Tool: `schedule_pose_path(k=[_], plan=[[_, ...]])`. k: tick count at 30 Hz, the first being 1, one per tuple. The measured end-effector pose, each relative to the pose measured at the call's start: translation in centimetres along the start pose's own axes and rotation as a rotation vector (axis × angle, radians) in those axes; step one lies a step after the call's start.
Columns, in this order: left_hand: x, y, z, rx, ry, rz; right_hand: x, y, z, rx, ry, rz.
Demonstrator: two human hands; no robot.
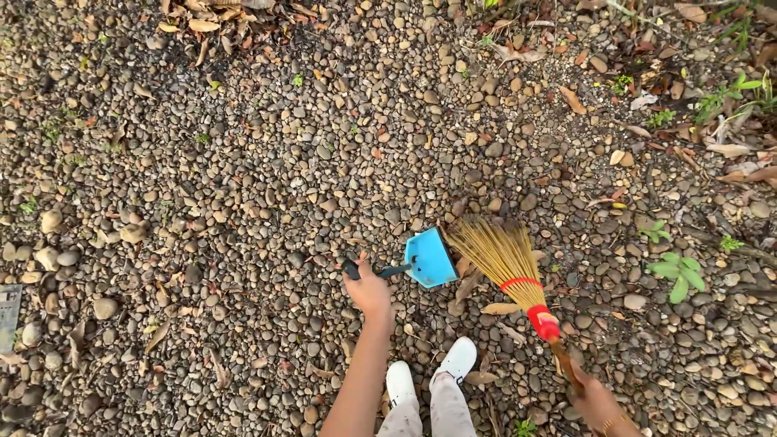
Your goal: Sweeping dry leaves from a gravel path into a small blue dustpan using a broom.
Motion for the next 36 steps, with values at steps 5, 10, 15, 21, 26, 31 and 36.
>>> schedule_pose_path(k=[5, 10, 15, 21, 26, 31, 36], plan=[[2.8, 0.4, -3.4, -0.196, -0.005, -0.038, -1.5, 3.2, -0.9, 0.260, 0.093, -0.163], [4.7, 4.1, -6.1, -0.339, -0.032, -0.016, -4.3, -8.2, -7.2, 0.131, -0.005, -0.012], [5.1, 5.6, -8.3, -0.369, -0.040, 0.026, 3.5, -15.6, -5.6, -0.080, 0.121, -0.183], [4.6, 7.5, -9.9, -0.340, -0.033, 0.056, 5.9, -18.8, -1.3, -0.179, 0.112, -0.265], [5.9, 7.1, -11.3, -0.338, -0.035, 0.093, 0.8, -10.8, 1.2, -0.368, 0.038, -0.122], [5.5, 5.8, -10.9, -0.312, -0.061, 0.064, -0.8, 1.9, 4.5, -0.197, 0.008, -0.063], [4.4, 5.2, -8.5, -0.252, -0.131, 0.097, -5.4, 9.6, 4.1, 0.263, 0.107, -0.229]])
Point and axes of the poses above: each hand's wrist, its own x-axis towards the middle knuckle, its own z-axis out of the palm, y = z × x, the point moved 5 cm from there along x, towards the middle knuckle, and after that the axes turned 8 degrees about z, right-handed, at the moved point
